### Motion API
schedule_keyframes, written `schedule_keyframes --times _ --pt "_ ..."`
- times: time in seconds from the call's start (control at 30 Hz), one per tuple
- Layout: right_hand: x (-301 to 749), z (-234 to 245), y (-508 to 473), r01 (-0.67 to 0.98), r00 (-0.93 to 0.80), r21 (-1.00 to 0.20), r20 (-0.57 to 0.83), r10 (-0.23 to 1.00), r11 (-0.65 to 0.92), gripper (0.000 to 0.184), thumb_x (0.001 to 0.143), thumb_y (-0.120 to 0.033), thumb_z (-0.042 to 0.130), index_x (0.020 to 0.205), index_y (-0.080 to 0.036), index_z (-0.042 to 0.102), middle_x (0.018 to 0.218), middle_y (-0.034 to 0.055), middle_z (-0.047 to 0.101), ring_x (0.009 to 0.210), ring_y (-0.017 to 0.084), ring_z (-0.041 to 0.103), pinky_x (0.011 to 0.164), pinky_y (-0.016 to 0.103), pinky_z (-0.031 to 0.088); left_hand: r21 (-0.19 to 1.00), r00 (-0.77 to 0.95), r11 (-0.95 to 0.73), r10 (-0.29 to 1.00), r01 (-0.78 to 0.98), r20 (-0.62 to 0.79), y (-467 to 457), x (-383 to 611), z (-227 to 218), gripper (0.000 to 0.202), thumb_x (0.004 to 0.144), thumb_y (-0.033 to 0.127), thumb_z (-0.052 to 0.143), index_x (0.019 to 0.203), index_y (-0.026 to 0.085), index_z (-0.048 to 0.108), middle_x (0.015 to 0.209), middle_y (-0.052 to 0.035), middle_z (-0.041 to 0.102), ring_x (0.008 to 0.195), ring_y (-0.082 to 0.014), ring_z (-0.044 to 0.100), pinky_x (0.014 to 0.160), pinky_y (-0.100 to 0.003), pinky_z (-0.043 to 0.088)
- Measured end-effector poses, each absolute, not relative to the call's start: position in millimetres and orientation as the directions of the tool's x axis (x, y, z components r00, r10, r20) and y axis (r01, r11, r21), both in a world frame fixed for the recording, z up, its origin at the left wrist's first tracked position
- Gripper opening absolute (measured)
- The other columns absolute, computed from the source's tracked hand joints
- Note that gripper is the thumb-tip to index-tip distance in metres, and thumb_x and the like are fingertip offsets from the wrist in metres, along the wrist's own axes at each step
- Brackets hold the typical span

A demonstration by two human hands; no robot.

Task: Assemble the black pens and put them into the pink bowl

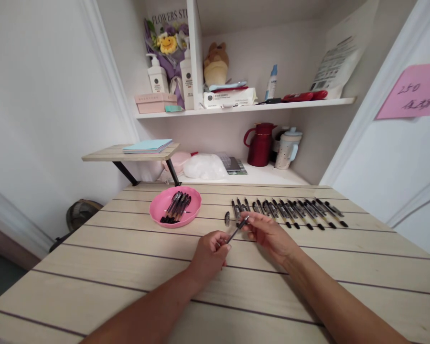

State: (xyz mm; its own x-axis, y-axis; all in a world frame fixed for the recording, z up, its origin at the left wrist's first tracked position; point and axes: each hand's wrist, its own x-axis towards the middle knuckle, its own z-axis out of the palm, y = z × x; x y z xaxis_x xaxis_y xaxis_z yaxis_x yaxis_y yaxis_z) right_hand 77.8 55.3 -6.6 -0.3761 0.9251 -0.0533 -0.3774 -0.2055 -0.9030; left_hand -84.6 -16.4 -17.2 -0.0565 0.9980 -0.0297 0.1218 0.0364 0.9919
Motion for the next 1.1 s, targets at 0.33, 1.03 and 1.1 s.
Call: schedule_keyframes --times 0.33,1.03,1.1 --pt "77.5 -11.7 55.9 -0.377 -0.373 -0.906 -0.043 0.927 -0.194 0.028 0.062 -0.034 0.070 0.083 -0.018 0.062 0.079 0.0022 0.062 0.061 0.010 0.054 0.050 0.021 0.037 0.987 -0.037 0.035 0.999 0.159 -0.029 -16.2 -85.3 -16.3 0.021 0.067 0.022 0.053 0.085 0.016 0.061 0.063 0.0029 0.052 0.038 -0.0054 0.045 0.034 -0.017 0.031" --pt "80.7 -14.8 57.2 -0.361 -0.347 -0.913 -0.059 0.936 -0.192 0.016 0.063 -0.029 0.071 0.070 -0.017 0.062 0.064 -0.0003 0.059 0.057 0.008 0.051 0.050 0.020 0.037 0.982 0.004 0.036 0.999 0.186 -0.037 -14.3 -87.5 -21.2 0.023 0.068 0.023 0.052 0.088 0.015 0.059 0.066 0.0032 0.051 0.039 -0.0039 0.045 0.034 -0.014 0.033" --pt "81.0 -15.1 57.6 -0.353 -0.348 -0.913 -0.072 0.935 -0.202 0.017 0.065 -0.032 0.069 0.071 -0.018 0.062 0.067 0.0002 0.060 0.058 0.009 0.052 0.050 0.021 0.037 0.980 0.004 0.036 0.999 0.193 -0.037 -14.4 -87.5 -21.1 0.023 0.068 0.023 0.052 0.088 0.014 0.058 0.067 0.0029 0.051 0.039 -0.0037 0.045 0.034 -0.014 0.033"
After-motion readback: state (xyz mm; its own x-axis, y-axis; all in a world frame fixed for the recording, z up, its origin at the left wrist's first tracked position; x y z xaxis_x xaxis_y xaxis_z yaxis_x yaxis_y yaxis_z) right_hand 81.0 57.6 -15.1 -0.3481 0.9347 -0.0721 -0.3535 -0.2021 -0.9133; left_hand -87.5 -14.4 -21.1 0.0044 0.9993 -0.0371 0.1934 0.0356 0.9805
